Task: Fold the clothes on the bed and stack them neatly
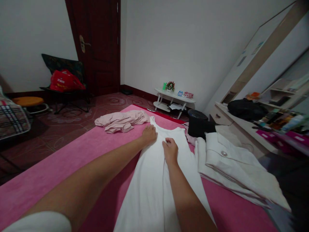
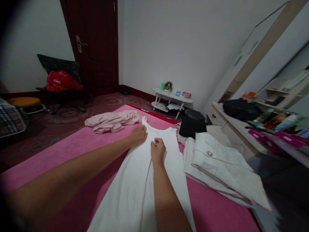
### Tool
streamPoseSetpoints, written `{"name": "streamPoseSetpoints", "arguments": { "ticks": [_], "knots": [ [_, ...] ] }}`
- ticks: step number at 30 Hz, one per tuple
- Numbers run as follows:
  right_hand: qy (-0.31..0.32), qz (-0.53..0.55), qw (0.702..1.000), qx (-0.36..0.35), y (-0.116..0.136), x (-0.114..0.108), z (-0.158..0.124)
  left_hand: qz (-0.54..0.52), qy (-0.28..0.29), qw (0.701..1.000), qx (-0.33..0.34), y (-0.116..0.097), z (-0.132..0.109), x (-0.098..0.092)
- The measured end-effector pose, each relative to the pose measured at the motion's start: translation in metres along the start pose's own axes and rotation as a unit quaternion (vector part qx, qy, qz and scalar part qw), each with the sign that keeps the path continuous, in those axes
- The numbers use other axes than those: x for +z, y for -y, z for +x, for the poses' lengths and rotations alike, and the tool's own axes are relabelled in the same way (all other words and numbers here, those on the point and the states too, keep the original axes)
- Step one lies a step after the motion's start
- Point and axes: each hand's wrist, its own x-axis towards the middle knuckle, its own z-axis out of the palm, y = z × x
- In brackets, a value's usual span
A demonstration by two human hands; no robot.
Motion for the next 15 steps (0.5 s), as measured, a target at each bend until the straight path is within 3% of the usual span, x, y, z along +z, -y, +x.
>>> {"name": "streamPoseSetpoints", "arguments": {
  "ticks": [9, 15],
  "knots": [
    [0.010, -0.014, 1.000, 0.017, 0.003, -0.001, -0.001, 0.031, 0.040, 0.998, -0.046, 0.007, 0.063, 0.003],
    [0.016, -0.038, 0.999, 0.015, 0.002, 0.000, 0.000, 0.048, 0.104, 0.993, -0.015, 0.014, 0.093, -0.006]
  ]
}}
